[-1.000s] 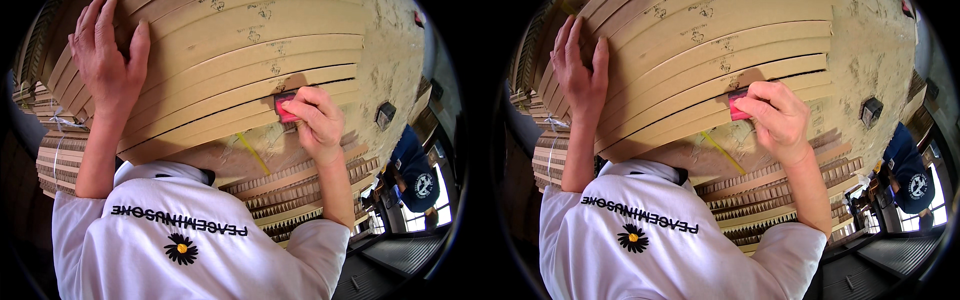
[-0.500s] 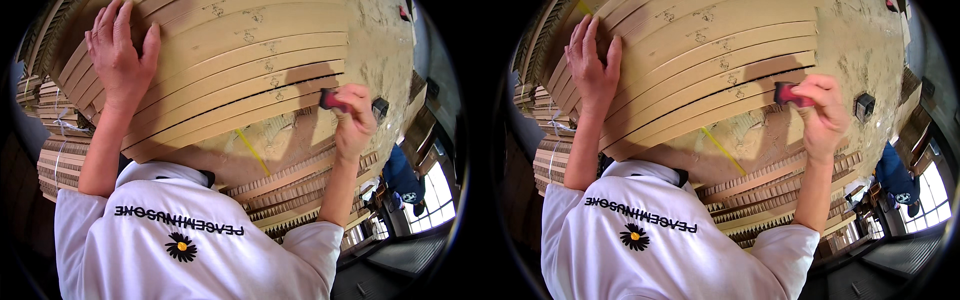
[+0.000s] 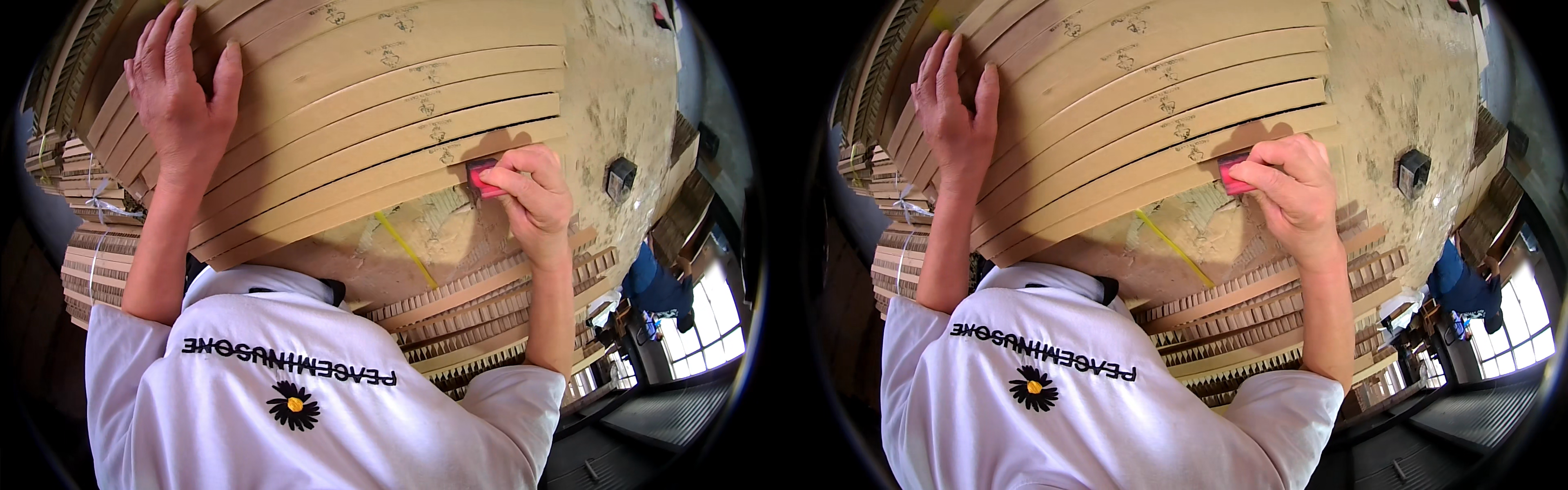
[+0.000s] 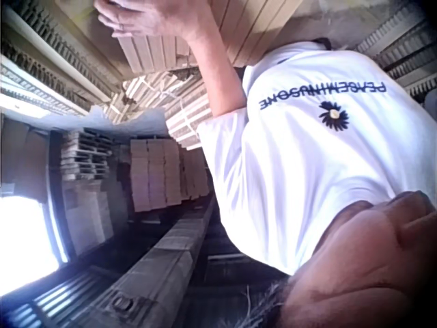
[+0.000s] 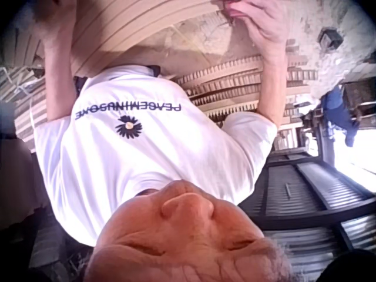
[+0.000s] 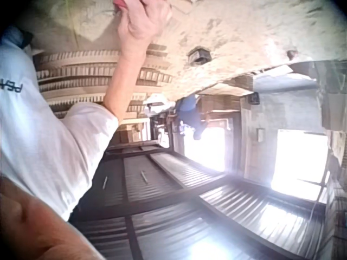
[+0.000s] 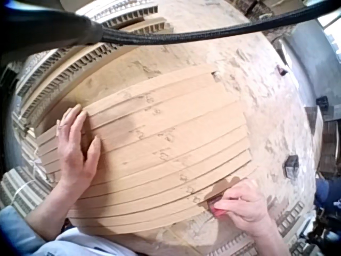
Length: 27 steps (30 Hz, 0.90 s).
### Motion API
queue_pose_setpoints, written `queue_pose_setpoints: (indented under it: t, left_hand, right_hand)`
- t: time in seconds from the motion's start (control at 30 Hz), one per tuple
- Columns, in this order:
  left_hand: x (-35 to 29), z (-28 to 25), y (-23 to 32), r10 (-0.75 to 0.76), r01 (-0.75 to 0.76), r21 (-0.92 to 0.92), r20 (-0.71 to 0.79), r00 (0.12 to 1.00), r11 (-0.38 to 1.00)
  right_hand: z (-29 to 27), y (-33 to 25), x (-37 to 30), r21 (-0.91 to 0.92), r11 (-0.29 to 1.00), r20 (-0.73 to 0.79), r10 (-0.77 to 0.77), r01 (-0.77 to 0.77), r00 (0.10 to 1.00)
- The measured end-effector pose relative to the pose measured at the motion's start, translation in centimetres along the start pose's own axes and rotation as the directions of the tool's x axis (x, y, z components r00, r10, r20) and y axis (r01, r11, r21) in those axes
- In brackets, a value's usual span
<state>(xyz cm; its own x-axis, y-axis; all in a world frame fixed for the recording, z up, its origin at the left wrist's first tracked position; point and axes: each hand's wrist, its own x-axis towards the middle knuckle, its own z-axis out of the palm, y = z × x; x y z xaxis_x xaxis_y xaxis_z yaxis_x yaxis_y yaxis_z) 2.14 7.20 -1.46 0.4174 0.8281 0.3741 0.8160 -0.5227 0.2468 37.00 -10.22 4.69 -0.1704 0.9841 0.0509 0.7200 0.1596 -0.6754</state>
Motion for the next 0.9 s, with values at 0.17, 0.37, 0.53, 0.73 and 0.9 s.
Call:
queue_pose_setpoints:
  t: [0.17, 0.37, 0.53, 0.73, 0.9]
  left_hand:
    - [-0.2, 0.2, -0.1, -0.017, 0.017, 0.017, -0.002, 1.0, 1.0]
    - [-0.4, 0.7, -1.2, 0.011, -0.011, -0.004, -0.001, 1.0, 1.0]
    - [-0.4, 0.4, -0.8, 0.007, -0.007, -0.017, 0.002, 1.0, 1.0]
    - [-0.8, 0.7, -1.2, 0.018, -0.016, 0.054, -0.038, 0.999, 0.998]
    - [-0.8, 1.4, -0.7, -0.043, 0.048, 0.079, -0.062, 0.997, 0.996]
  right_hand:
    - [0.0, 0.8, -0.2, -0.013, 0.999, -0.002, -0.047, 0.047, 0.999]
    - [0.1, 1.1, -0.1, -0.016, 0.999, 0.008, -0.039, 0.039, 0.999]
    - [0.2, 1.0, -0.4, -0.023, 0.999, 0.021, -0.04, 0.041, 0.999]
    - [1.1, 1.3, -1.1, 0.001, 0.999, -0.018, -0.05, 0.05, 0.999]
    - [1.0, 0.4, -1.3, 0.041, 0.999, -0.061, 0.022, -0.019, 0.998]
